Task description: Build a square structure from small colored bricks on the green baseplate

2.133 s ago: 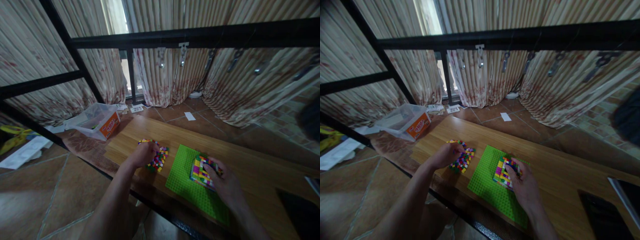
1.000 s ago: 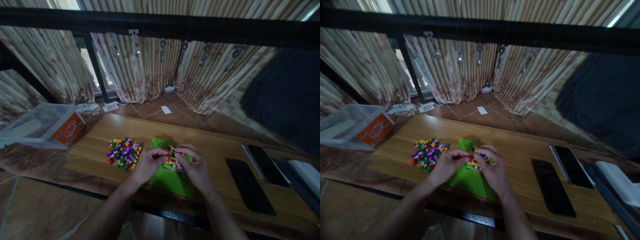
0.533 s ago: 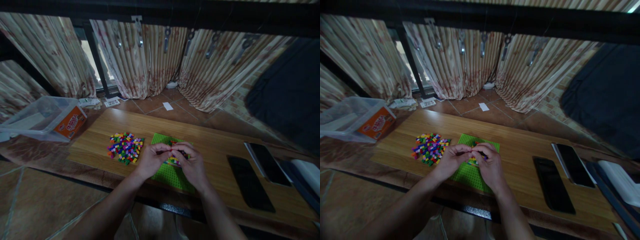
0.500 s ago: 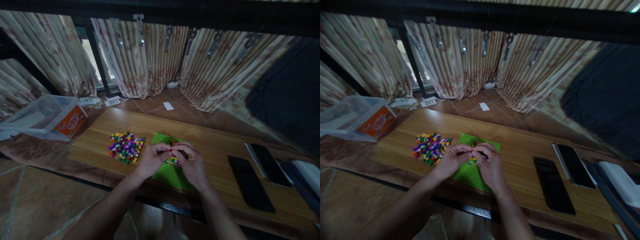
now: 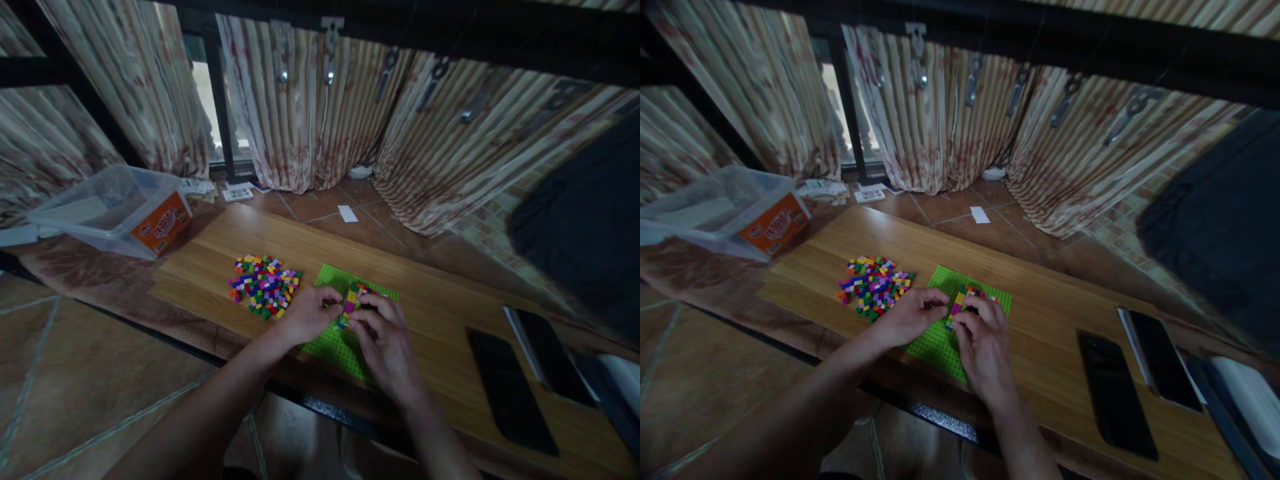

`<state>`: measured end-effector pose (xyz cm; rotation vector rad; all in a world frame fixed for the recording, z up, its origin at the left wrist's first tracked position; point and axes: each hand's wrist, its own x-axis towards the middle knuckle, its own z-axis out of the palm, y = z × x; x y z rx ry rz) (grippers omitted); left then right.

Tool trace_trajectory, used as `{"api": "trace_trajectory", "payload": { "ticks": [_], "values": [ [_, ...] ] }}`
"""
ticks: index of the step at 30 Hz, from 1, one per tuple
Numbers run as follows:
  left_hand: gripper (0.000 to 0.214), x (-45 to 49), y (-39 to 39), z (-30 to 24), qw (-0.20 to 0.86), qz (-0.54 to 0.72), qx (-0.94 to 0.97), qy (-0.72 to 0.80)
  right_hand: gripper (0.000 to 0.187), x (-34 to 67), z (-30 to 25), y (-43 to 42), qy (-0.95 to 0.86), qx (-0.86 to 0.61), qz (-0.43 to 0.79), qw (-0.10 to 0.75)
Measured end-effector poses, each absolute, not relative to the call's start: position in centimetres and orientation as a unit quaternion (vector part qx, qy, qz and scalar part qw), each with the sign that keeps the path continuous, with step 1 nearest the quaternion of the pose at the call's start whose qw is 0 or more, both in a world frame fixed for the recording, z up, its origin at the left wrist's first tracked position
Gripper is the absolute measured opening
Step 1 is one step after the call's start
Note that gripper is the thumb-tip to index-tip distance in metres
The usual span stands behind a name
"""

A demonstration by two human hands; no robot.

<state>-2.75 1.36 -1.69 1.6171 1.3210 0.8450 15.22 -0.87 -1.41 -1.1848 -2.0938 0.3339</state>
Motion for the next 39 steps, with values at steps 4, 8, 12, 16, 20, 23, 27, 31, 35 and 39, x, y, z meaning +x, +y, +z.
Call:
{"api": "trace_trajectory", "payload": {
  "ticks": [4, 8, 12, 16, 20, 23, 27, 31, 35, 39],
  "values": [
    [0.019, -2.8, 1.4, -1.8, 0.433, 0.326, 0.656, 0.525, 0.011, 15.1, -1.5, -1.0, -0.789, -0.474, 0.128, 0.369],
    [0.020, -2.9, 1.4, -1.9, 0.430, 0.324, 0.661, 0.522, 0.008, 14.9, -1.6, -1.0, -0.753, -0.508, 0.147, 0.392],
    [0.019, -2.7, 1.3, -1.9, 0.431, 0.316, 0.664, 0.522, 0.008, 14.5, -1.6, -1.0, -0.719, -0.535, 0.176, 0.407],
    [0.020, -2.6, 1.1, -1.9, 0.436, 0.302, 0.664, 0.526, 0.010, 14.3, -1.6, -0.9, -0.705, -0.541, 0.197, 0.414],
    [0.020, -2.4, 0.9, -1.8, 0.435, 0.304, 0.663, 0.528, 0.009, 14.3, -1.6, -0.6, -0.704, -0.538, 0.207, 0.415],
    [0.020, -2.2, 0.9, -1.5, 0.431, 0.300, 0.662, 0.535, 0.008, 14.4, -1.5, -0.5, -0.705, -0.540, 0.214, 0.408],
    [0.021, -2.1, 0.8, -1.1, 0.436, 0.297, 0.659, 0.537, 0.004, 14.7, -1.4, -0.6, -0.708, -0.539, 0.220, 0.398],
    [0.024, -2.2, 0.8, -1.0, 0.432, 0.293, 0.662, 0.538, 0.004, 15.7, -1.6, -0.7, -0.707, -0.530, 0.225, 0.410],
    [0.029, -2.2, 1.0, -1.5, 0.434, 0.276, 0.668, 0.538, 0.010, 17.2, -1.6, -0.3, -0.688, -0.534, 0.219, 0.440],
    [0.031, -2.1, 1.1, -1.5, 0.433, 0.276, 0.667, 0.540, 0.015, 18.0, -1.3, 0.2, -0.646, -0.563, 0.205, 0.473]
  ]
}}
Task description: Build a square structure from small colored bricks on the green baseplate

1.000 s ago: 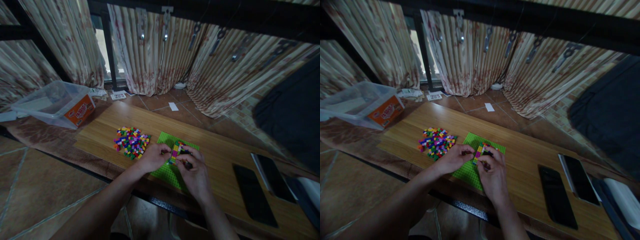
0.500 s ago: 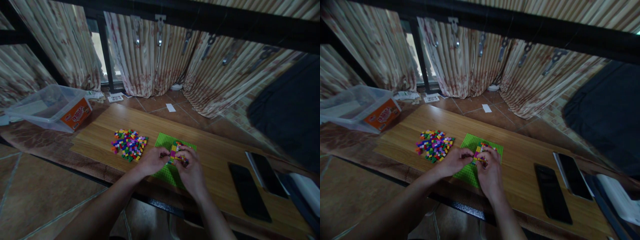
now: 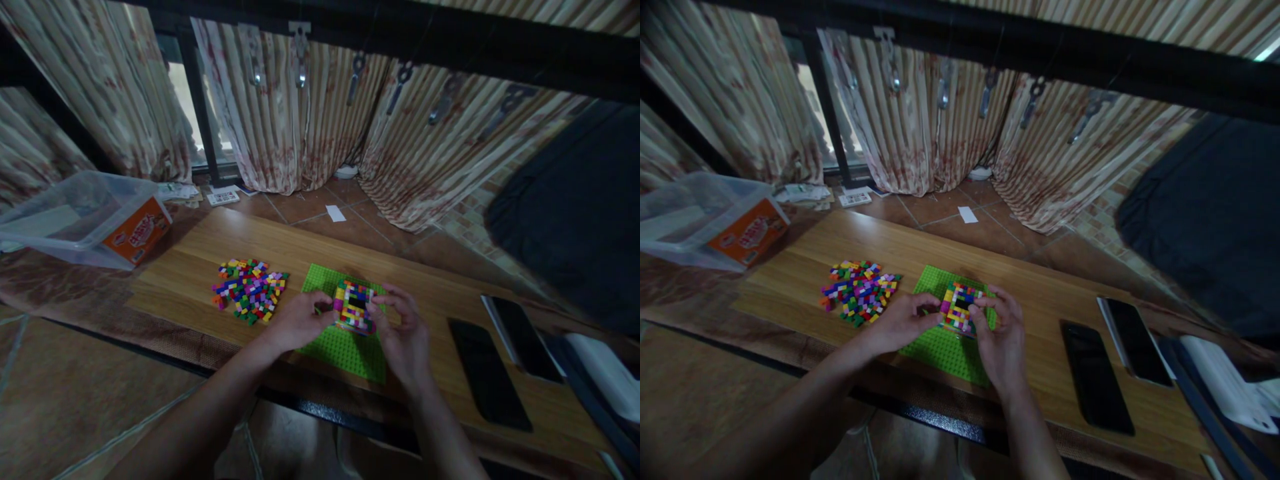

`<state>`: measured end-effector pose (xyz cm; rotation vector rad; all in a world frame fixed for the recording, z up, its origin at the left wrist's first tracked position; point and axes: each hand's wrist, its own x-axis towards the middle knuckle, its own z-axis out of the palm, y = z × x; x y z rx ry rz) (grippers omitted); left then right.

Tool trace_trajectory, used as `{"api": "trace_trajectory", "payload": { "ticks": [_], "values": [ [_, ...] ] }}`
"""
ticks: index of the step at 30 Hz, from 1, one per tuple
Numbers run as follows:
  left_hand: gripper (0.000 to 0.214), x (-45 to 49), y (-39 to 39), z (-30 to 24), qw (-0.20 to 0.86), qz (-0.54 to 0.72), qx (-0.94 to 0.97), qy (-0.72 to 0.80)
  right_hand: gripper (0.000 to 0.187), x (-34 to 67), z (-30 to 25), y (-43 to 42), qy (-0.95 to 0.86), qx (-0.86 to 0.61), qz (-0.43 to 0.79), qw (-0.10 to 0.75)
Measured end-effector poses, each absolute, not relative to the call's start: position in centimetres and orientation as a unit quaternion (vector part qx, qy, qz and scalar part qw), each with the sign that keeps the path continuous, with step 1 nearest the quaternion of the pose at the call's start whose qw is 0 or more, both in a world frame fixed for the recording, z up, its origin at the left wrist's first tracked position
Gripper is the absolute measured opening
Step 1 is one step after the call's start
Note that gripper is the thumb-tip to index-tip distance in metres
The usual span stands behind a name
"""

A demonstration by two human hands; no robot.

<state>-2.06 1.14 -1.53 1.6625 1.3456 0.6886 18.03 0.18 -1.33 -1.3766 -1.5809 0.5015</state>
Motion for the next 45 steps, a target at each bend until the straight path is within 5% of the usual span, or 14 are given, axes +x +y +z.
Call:
{"api": "trace_trajectory", "payload": {
  "ticks": [12, 29, 40, 45],
  "values": [
    [0.027, -1.5, 0.9, -0.7, 0.406, 0.268, 0.665, 0.566, 0.055, 16.3, -2.7, 0.0, -0.667, -0.581, 0.214, 0.416],
    [0.029, -2.1, 0.7, -0.7, 0.385, 0.262, 0.664, 0.584, 0.053, 16.6, -4.0, 0.3, -0.658, -0.583, 0.246, 0.408],
    [0.019, -10.8, 3.8, -0.1, 0.101, 0.221, 0.683, 0.689, 0.054, 16.8, -3.3, 1.1, -0.623, -0.630, 0.236, 0.399],
    [0.019, -9.7, 4.3, -0.7, 0.057, 0.177, 0.744, 0.642, 0.051, 16.7, -3.3, 1.0, -0.629, -0.624, 0.231, 0.402]
  ]
}}
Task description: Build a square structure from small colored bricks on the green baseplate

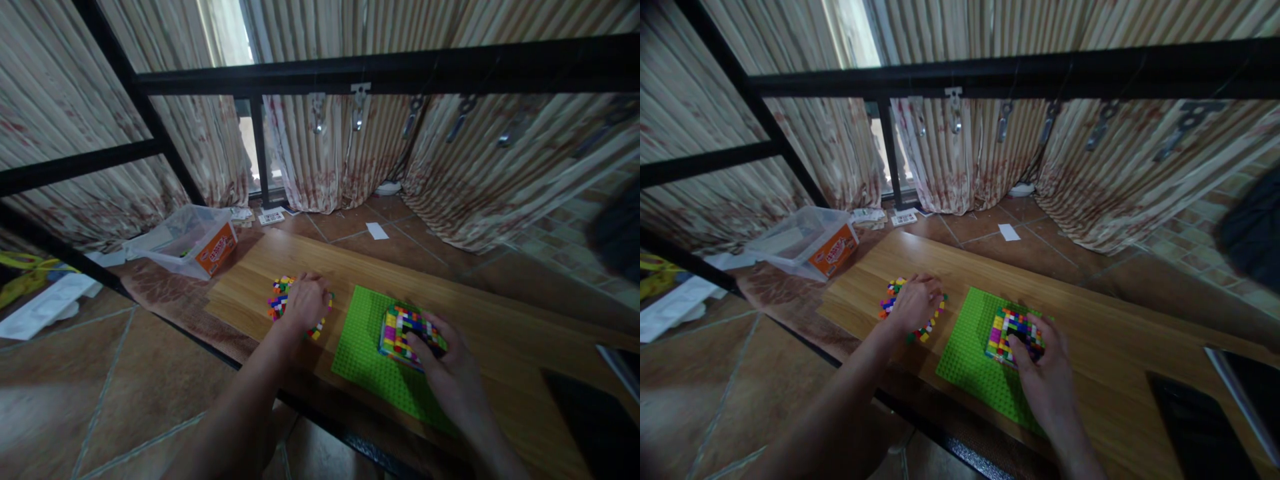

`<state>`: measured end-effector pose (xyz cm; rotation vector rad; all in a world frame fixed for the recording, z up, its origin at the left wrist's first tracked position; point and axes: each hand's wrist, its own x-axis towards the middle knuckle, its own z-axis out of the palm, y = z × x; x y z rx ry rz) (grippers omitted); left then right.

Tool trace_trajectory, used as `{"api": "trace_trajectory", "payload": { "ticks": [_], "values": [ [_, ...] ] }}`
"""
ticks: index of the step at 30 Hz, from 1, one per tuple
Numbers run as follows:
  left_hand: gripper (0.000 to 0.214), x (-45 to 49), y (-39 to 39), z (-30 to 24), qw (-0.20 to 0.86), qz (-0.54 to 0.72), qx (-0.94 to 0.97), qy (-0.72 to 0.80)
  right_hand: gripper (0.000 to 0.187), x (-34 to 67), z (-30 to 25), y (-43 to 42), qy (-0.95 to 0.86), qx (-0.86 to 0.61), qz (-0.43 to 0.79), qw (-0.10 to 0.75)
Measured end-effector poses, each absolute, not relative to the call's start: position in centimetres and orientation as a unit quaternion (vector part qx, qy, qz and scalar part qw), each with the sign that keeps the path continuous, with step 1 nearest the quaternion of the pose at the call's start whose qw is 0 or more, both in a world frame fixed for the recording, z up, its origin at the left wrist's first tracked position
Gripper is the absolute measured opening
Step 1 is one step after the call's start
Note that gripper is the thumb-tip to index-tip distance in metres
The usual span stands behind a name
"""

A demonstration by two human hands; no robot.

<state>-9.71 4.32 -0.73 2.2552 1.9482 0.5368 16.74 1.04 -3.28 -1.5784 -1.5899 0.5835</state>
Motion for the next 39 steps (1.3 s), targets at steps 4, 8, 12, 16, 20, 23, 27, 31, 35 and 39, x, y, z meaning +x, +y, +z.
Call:
{"api": "trace_trajectory", "payload": {
  "ticks": [4, 8, 12, 16, 20, 23, 27, 31, 35, 39],
  "values": [
    [0.021, -9.0, 4.9, -1.5, 0.047, 0.153, 0.733, 0.661, 0.050, 16.6, -3.1, 0.9, -0.629, -0.629, 0.234, 0.393],
    [0.023, -8.7, 5.2, -1.6, 0.032, 0.138, 0.729, 0.669, 0.052, 16.8, -2.9, 1.0, -0.629, -0.627, 0.239, 0.392],
    [0.022, -8.2, 5.2, -1.2, 0.031, 0.123, 0.734, 0.667, 0.051, 16.9, -3.0, 1.2, -0.634, -0.616, 0.243, 0.400],
    [0.022, -7.4, 5.0, -1.1, 0.021, 0.121, 0.744, 0.657, 0.048, 17.0, -3.1, 1.2, -0.633, -0.610, 0.238, 0.414],
    [0.021, -6.9, 4.8, -1.2, 0.021, 0.123, 0.754, 0.644, 0.044, 17.0, -3.0, 1.1, -0.638, -0.596, 0.241, 0.423],
    [0.023, -7.0, 4.6, -1.1, 0.034, 0.135, 0.766, 0.628, 0.042, 17.0, -2.9, 1.0, -0.641, -0.591, 0.246, 0.425],
    [0.020, -7.6, 4.2, -0.7, 0.050, 0.152, 0.775, 0.611, 0.043, 16.9, -2.6, 1.0, -0.635, -0.597, 0.248, 0.423],
    [0.010, -7.5, 3.9, -0.8, 0.043, 0.135, 0.766, 0.627, 0.042, 16.7, -2.3, 1.0, -0.637, -0.603, 0.257, 0.407],
    [0.010, -7.0, 3.8, -1.1, 0.036, 0.129, 0.759, 0.638, 0.043, 16.7, -2.1, 1.0, -0.633, -0.609, 0.261, 0.400],
    [0.011, -7.2, 3.9, -1.0, 0.057, 0.146, 0.762, 0.628, 0.042, 16.7, -2.4, 1.0, -0.630, -0.603, 0.267, 0.410]
  ]
}}
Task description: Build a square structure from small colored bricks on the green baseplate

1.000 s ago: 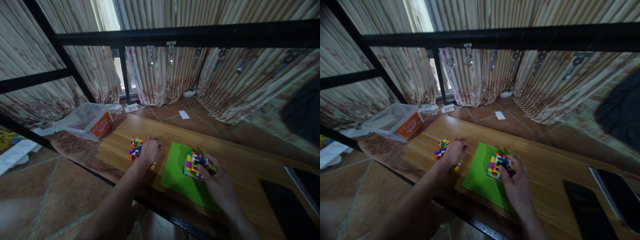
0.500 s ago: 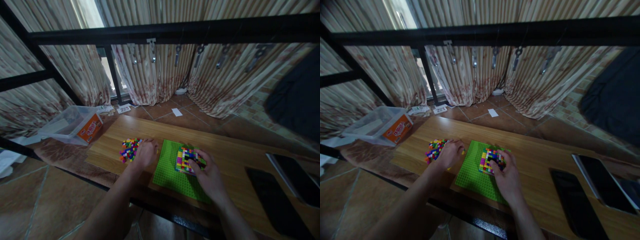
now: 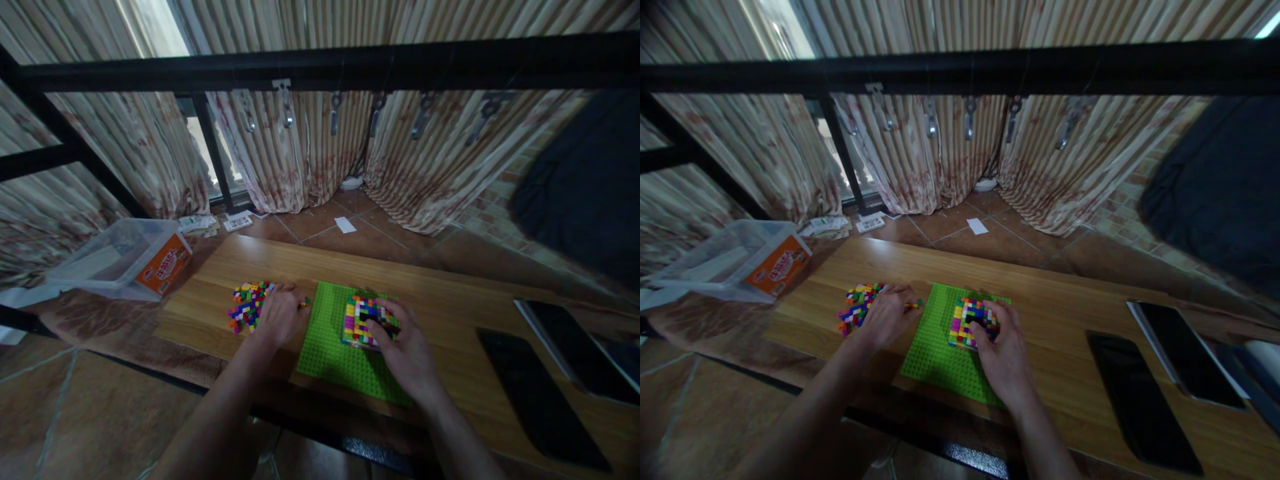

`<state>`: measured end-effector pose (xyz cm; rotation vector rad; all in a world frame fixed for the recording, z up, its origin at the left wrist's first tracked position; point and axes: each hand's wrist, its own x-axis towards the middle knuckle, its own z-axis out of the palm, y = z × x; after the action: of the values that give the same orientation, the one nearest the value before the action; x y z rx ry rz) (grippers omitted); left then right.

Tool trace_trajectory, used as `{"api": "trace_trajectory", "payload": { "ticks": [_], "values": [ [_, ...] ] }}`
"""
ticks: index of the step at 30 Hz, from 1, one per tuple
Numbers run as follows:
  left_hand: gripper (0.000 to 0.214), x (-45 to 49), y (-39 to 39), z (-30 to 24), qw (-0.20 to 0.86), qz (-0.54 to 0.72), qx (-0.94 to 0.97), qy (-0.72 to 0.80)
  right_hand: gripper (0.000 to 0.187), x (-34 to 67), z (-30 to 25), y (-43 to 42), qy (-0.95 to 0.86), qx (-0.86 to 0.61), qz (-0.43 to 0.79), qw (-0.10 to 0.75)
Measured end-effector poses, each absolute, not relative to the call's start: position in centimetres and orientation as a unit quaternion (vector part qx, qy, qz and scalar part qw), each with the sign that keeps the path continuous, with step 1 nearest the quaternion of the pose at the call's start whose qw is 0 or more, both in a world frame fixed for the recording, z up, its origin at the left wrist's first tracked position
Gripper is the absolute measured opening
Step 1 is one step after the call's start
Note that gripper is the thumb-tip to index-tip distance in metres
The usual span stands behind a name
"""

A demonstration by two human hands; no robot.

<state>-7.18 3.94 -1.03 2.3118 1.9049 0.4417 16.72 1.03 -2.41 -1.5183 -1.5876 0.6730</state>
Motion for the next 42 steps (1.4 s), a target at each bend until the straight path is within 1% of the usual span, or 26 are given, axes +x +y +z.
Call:
{"api": "trace_trajectory", "payload": {
  "ticks": [3, 5, 10, 13, 16, 20, 25, 30, 35, 38, 42],
  "values": [
    [0.009, -7.5, 3.9, -0.6, 0.084, 0.187, 0.762, 0.614, 0.041, 16.8, -2.6, 1.0, -0.625, -0.600, 0.266, 0.422],
    [0.008, -7.4, 3.8, -0.2, 0.129, 0.235, 0.748, 0.607, 0.039, 16.7, -2.5, 1.1, -0.614, -0.602, 0.263, 0.437],
    [0.011, -5.1, 3.0, 0.3, 0.321, 0.388, 0.669, 0.547, 0.026, 16.4, -1.5, 1.1, -0.578, -0.573, 0.241, 0.529],
    [0.012, -2.9, 2.4, 0.6, 0.447, 0.438, 0.603, 0.494, 0.023, 15.9, -0.9, 0.9, -0.548, -0.539, 0.316, 0.556],
    [0.017, -1.2, 2.0, 1.2, 0.532, 0.456, 0.551, 0.453, 0.021, 15.4, -0.3, 0.7, -0.522, -0.497, 0.406, 0.562],
    [0.021, 0.0, 1.9, 1.9, 0.557, 0.473, 0.528, 0.433, 0.023, 15.2, 0.4, 0.5, -0.529, -0.461, 0.441, 0.560],
    [0.014, 1.1, 2.1, 2.2, 0.563, 0.491, 0.517, 0.418, 0.015, 15.5, 0.6, 0.4, -0.522, -0.448, 0.461, 0.560],
    [0.019, 1.7, 2.2, 2.1, 0.609, 0.489, 0.481, 0.399, 0.011, 16.0, 0.6, 0.3, -0.513, -0.414, 0.499, 0.562],
    [0.022, 2.0, 2.0, 2.1, 0.656, 0.494, 0.429, 0.375, 0.012, 16.5, 0.6, 0.3, -0.478, -0.419, 0.517, 0.573],
    [0.023, 1.6, 2.3, 2.0, 0.679, 0.496, 0.395, 0.369, 0.018, 16.8, 0.4, 0.5, -0.458, -0.429, 0.502, 0.595],
    [0.022, 0.1, 3.3, 1.9, 0.673, 0.536, 0.319, 0.399, 0.024, 17.5, 0.3, 0.9, -0.459, -0.462, 0.469, 0.597]
  ]
}}
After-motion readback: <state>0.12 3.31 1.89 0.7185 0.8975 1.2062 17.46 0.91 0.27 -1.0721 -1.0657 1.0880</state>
